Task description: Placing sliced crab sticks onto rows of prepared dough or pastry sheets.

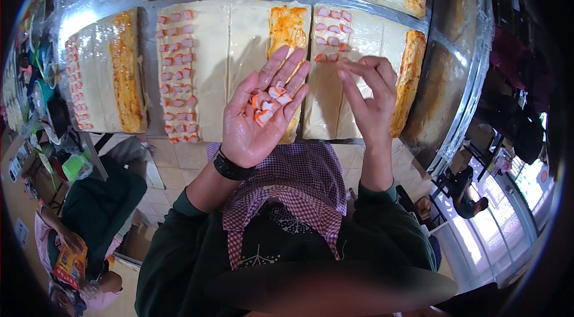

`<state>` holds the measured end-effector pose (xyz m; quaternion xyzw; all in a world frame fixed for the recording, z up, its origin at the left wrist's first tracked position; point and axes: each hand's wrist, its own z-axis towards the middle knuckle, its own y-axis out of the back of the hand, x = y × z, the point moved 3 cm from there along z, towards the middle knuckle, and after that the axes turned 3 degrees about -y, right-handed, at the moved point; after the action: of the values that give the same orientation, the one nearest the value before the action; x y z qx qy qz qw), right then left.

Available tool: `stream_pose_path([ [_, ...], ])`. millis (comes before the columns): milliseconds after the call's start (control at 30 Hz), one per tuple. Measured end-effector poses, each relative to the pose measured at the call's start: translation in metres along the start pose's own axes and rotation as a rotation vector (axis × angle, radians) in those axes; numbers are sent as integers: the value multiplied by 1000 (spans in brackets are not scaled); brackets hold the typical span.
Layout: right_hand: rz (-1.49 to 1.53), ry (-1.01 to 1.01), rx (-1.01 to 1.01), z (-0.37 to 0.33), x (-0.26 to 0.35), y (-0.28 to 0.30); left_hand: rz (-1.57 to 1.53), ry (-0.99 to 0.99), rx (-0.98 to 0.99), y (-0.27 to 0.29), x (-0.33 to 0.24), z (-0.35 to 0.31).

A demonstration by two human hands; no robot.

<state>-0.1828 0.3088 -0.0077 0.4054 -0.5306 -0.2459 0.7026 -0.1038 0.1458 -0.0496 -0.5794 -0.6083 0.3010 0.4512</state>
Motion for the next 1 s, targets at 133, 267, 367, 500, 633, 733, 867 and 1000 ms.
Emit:
stream_pose_path([
  [133, 229, 65, 44, -22, 44, 15, 37, 71, 52, -12, 1, -14],
  [267, 232, 248, 118, -48, 88, 18, 151, 138, 96, -26, 1, -43],
  [367, 165, 307, 108, -65, 110, 19, 238, 187, 102, -34, -2, -67],
  [500, 92, 352, 129, -83, 132, 22, 354, 212, 139, -34, -11, -96],
  [633, 51, 385, 117, -95, 151, 25, 421, 241, 138, -40, -16, -116],
  [733, 49, 427, 102, -100, 163, 27, 424, 227, 147, -41, -20, -127],
  [867, 79, 447, 66, -104, 173, 29, 430, 222, 172, -32, -23, -134],
  [1000, 123, 499, 77, -111, 179, 32, 343, 230, 228, -23, -22, -135],
])
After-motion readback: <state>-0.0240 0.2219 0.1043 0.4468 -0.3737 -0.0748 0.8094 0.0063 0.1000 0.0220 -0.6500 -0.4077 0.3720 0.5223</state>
